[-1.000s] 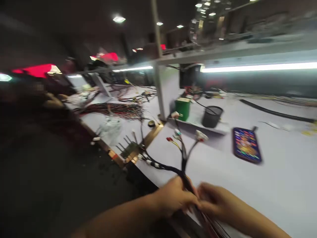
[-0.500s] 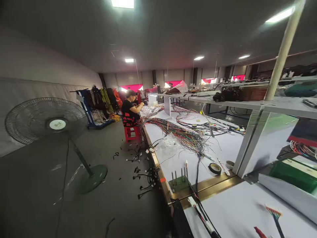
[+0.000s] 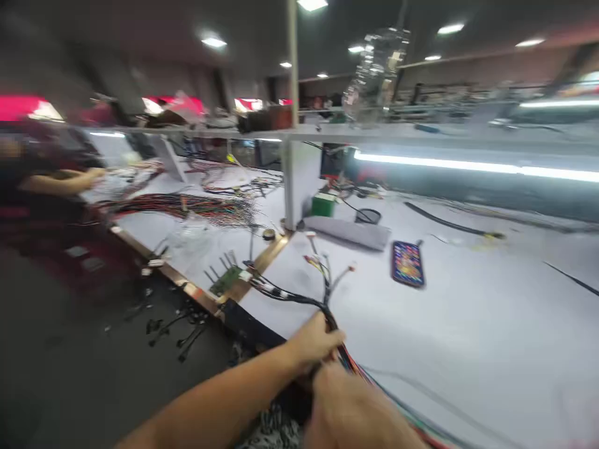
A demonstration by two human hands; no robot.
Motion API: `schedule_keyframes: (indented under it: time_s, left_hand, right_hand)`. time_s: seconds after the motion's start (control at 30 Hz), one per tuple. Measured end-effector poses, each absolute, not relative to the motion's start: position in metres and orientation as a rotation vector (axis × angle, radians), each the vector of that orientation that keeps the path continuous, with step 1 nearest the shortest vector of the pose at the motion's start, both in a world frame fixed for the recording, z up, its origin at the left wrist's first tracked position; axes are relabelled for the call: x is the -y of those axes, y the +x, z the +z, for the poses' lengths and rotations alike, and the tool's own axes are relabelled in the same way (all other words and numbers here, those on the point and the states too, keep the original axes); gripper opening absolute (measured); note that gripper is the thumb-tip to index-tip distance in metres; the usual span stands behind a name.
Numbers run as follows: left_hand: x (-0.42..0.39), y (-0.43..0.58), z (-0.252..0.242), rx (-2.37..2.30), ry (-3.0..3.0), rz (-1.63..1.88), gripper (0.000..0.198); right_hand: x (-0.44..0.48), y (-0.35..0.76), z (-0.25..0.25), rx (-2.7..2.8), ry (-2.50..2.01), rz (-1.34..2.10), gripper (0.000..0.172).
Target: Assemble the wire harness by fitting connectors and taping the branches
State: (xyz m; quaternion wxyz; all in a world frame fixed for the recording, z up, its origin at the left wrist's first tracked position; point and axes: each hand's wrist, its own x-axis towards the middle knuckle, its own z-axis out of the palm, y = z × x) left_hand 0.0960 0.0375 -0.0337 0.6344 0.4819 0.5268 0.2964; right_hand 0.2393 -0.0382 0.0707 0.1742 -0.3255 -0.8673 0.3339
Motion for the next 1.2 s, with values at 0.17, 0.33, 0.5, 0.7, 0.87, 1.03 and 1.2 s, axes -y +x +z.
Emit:
schedule_keyframes:
  time_s: [0.17, 0.33, 0.5, 0.7, 0.87, 1.03, 1.2]
  left_hand:
    - [-0.039, 0.098, -0.023, -1.142, 0.992, 0.687, 0.038]
    - [-0.043, 0.093, -0.013, -0.966, 0.756, 0.785, 0.047]
    - [-0.056, 0.089, -0.008, -0.857, 0.417, 0.763, 0.033]
    - [-0.059, 0.094, -0.011, -0.809, 0.379, 0.789, 0.031]
    - [-0.05, 0.095, -0.007, -0.846, 0.555, 0.902, 0.041]
    - [-0.036, 0.095, 0.008, -0.793, 0.758, 1.035, 0.041]
    - [-0.031, 0.1, 0.033, -0.598, 0.552, 0.967, 0.043]
  right_hand:
    - [0.065, 0.221, 0.026, 2.361, -1.335, 0.915, 0.048]
    - [0.098, 0.215, -0.032, 2.349, -1.456, 0.727, 0.029]
    - [0.111, 0.221, -0.034, 2.237, -1.666, 0.64, 0.035]
    - [0.096, 0.231, 0.011, 2.14, -1.517, 0.572, 0.044]
    - [0.041, 0.227, 0.03, 1.96, -1.749, 0.331, 0.042]
    - [0.001, 0.241, 0.026, 1.929, -1.512, 1.22, 0.032]
    - [0.013, 0.264, 0.025, 1.796, -1.194, 1.654, 0.022]
